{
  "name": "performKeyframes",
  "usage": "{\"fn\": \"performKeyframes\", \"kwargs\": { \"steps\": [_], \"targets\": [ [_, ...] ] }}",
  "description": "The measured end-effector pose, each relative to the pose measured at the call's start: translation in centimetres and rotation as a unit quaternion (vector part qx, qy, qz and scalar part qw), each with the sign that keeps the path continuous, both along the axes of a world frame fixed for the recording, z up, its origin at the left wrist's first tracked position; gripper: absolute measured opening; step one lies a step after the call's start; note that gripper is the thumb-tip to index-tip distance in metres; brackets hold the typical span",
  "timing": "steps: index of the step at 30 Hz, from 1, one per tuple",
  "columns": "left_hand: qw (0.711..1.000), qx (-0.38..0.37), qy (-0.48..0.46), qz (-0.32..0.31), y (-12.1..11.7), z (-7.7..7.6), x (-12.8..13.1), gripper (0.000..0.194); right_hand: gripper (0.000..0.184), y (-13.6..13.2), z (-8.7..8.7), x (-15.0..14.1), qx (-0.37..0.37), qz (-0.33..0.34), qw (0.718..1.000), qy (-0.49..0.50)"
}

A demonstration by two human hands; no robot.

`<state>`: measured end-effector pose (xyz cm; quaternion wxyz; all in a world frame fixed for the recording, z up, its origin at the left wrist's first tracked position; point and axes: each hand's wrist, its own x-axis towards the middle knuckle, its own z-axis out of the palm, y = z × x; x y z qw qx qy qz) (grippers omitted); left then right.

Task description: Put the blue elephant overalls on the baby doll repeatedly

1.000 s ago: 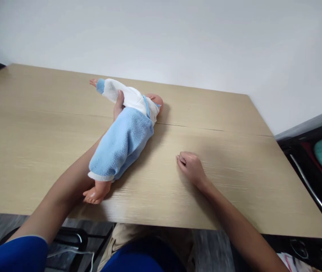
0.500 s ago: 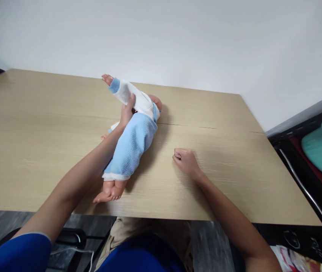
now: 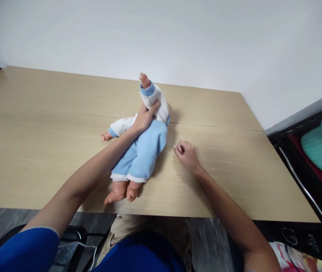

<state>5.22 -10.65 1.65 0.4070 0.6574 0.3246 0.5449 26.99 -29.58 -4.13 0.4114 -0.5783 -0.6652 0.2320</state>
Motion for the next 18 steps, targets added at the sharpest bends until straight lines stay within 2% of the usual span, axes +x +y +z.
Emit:
{"fn": "performKeyframes", "kwargs": {
  "steps": [2, 5, 9, 12, 15, 18],
  "targets": [
    [0.998, 0.029, 0.044, -0.024, -0.2, -0.2, 1.0, 0.054, 0.035, 0.4, 0.1, 0.1, -0.008, -0.041, 0.992, 0.116],
    [0.982, 0.067, 0.166, -0.064, -0.9, -0.3, 2.5, 0.055, 0.057, 1.0, 0.5, 0.7, -0.045, -0.063, 0.950, 0.302],
    [0.928, 0.132, 0.333, -0.101, -2.8, 0.2, 3.8, 0.049, 0.069, 1.7, 1.4, 2.3, -0.119, -0.030, 0.899, 0.421],
    [0.902, 0.180, 0.375, -0.114, -4.5, 1.0, 3.3, 0.050, 0.075, 2.1, 1.9, 3.6, -0.155, -0.015, 0.868, 0.471],
    [0.911, 0.195, 0.359, -0.062, -5.1, 1.6, 0.7, 0.042, 0.066, 2.3, 2.2, 4.3, -0.156, -0.022, 0.855, 0.494],
    [0.923, 0.148, 0.351, 0.055, -4.2, 1.4, -3.8, 0.042, 0.052, 2.3, 2.5, 4.1, -0.157, -0.029, 0.853, 0.497]
  ]
}}
